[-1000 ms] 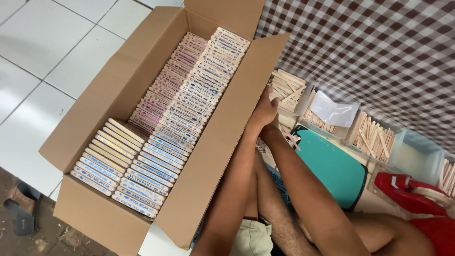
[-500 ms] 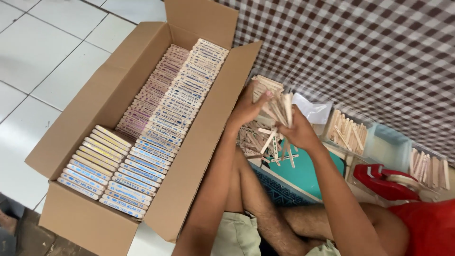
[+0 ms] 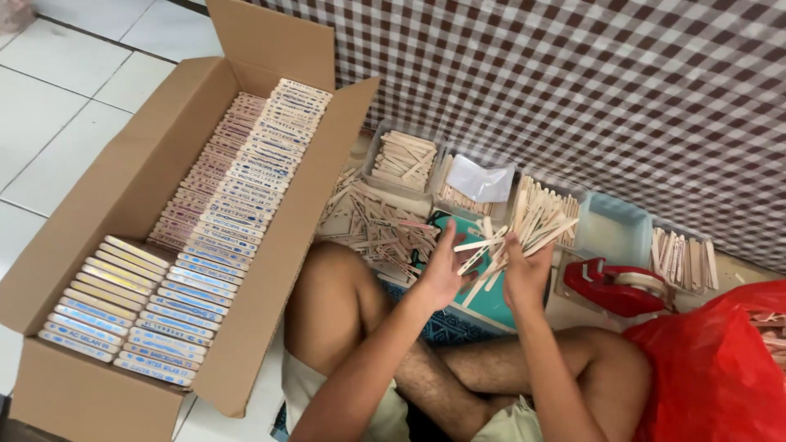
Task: The person sits cross-legged on the floor and assembles small wooden sticks into bundles using clear tape. They repeatedly pick up sticks, align them, wrap tape around the bundle, and place the finished bundle into a cardboard box. The person also sorts loose sticks from a red bag into a plastic container.
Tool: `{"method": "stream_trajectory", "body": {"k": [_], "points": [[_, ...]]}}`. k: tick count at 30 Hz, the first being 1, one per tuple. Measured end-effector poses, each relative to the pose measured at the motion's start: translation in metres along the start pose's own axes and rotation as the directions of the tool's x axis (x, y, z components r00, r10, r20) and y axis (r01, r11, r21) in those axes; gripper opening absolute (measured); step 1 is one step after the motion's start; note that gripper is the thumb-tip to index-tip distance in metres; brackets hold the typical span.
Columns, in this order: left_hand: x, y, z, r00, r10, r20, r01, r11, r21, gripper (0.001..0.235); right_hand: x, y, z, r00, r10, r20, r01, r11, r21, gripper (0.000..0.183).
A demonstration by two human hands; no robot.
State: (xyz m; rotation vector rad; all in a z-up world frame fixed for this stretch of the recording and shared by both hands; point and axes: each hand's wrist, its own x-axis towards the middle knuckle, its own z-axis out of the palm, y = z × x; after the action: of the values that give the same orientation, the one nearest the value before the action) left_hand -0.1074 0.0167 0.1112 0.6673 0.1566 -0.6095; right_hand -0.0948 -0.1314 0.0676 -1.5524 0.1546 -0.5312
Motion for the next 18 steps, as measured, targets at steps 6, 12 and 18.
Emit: {"method": "stream_trajectory", "body": {"k": [6,12,18], "points": [[0.023,-0.011,-0.020,0.992,0.039,-0.122,-0.011,0.976,0.217,0.078,-0.020,0.010,-0.009,0.989,0.141,0.042,-0.137,0.987,-0.078,0.079],[0.056,-0.034,-0.049,0.920,0.167,-0.355,-0.136,0.984,0.111,0.037,-0.024,-0.021,-0.010,0.921,0.347,0.177,-0.318,0.932,-0.175,0.060],[0.054,-0.031,-0.040,0.934,0.198,-0.298,-0.073,0.921,0.383,0.050,-0.020,0.048,-0.028,0.875,0.430,0.222,-0.442,0.897,0.005,0.064]]}}
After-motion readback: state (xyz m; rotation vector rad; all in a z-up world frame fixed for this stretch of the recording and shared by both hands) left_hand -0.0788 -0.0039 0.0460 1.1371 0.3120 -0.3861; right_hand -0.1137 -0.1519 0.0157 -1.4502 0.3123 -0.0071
